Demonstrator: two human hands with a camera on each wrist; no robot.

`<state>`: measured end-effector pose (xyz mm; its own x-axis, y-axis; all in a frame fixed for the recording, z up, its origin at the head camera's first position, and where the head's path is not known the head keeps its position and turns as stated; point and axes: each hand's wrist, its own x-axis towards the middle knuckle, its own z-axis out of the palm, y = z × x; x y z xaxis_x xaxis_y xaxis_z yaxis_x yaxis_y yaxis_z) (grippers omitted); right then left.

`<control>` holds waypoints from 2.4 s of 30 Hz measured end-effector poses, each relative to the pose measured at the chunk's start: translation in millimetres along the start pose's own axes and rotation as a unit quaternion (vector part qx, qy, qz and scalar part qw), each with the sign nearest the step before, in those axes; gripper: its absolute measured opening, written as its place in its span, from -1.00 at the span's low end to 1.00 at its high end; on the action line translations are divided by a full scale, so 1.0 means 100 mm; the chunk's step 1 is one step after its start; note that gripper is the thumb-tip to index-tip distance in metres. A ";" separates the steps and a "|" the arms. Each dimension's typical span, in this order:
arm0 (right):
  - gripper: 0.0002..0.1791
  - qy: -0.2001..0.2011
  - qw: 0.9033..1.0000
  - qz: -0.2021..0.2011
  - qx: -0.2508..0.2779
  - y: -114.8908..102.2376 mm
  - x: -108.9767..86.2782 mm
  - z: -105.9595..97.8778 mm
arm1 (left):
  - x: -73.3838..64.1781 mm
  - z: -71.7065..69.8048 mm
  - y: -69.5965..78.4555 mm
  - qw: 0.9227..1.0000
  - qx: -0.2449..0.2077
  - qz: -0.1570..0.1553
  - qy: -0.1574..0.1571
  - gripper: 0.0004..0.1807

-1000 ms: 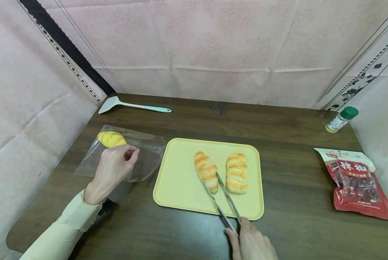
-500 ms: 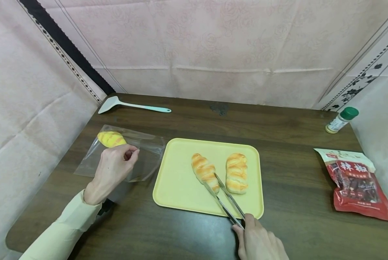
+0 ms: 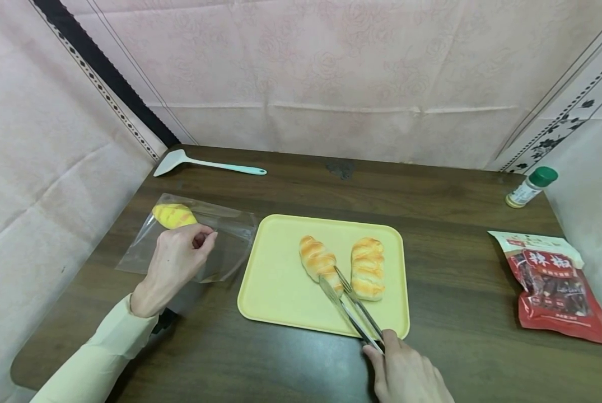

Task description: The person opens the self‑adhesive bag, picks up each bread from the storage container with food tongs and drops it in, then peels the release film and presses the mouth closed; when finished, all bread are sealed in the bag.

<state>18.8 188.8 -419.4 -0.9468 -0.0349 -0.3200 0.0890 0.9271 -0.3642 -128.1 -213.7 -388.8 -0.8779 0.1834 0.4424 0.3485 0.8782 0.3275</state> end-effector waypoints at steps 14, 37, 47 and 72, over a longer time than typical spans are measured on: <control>-0.74 0.074 0.995 -0.072 -0.010 -0.15 0.01 -0.15 | 0.00 0.00 -0.01 1.000 0.000 0.013 0.017 -0.91; -0.66 0.017 0.976 -0.217 0.027 -1.04 0.67 -0.35 | 0.01 -0.03 0.00 0.999 0.002 0.018 0.035 -0.95; -0.68 -0.050 0.969 -0.227 0.079 -1.44 1.00 -0.32 | 0.00 -0.05 0.00 0.998 0.004 0.040 0.046 -0.91; -0.61 -0.062 0.969 -0.225 0.083 -1.92 1.53 -0.14 | 0.00 -0.10 0.00 0.997 0.000 0.050 0.060 -0.94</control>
<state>-148.0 10.3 -385.9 -0.8578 -0.4760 -0.1937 -0.2665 0.7343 -0.6243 -124.8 -217.9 -380.0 -0.7926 0.2163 0.5701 0.4330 0.8579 0.2765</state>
